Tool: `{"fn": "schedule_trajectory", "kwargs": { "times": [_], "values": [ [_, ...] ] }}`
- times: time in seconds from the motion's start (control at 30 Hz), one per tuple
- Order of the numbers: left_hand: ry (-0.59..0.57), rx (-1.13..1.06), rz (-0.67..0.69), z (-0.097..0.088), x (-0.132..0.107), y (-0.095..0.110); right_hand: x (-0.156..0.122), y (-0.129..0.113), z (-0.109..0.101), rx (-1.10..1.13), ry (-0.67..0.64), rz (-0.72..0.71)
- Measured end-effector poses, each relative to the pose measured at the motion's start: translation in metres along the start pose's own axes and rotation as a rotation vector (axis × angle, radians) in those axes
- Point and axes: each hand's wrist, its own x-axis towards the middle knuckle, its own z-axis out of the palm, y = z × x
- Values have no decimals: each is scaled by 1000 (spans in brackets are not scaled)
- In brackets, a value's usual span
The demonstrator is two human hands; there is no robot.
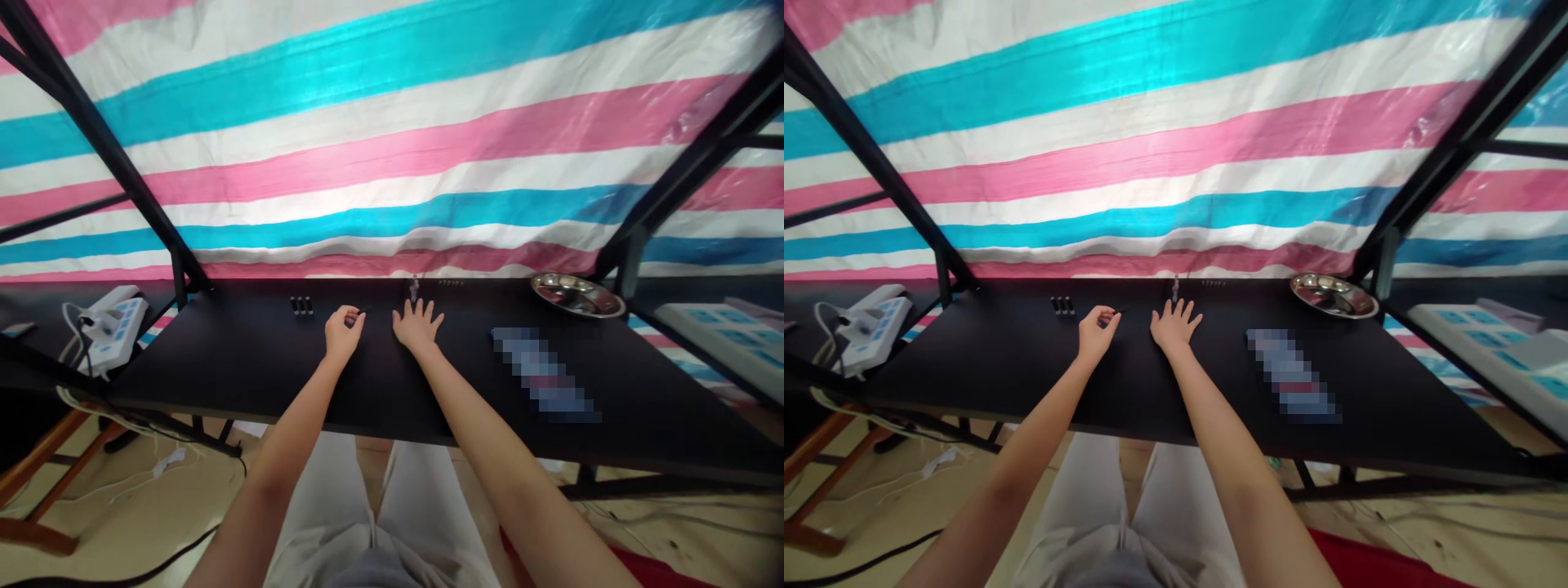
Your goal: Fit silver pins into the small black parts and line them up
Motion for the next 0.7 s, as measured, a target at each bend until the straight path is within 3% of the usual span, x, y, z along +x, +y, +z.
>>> {"fn": "schedule_trajectory", "kwargs": {
  "times": [0.5, 0.7],
  "values": [
    [-11, -11, 26, -8, -8, -2, 5, 3, 4, -7, -42, -39],
    [-17, -18, 37, -7, -9, -3, -9, 9, 6, 50, 136, -149]
  ]
}}
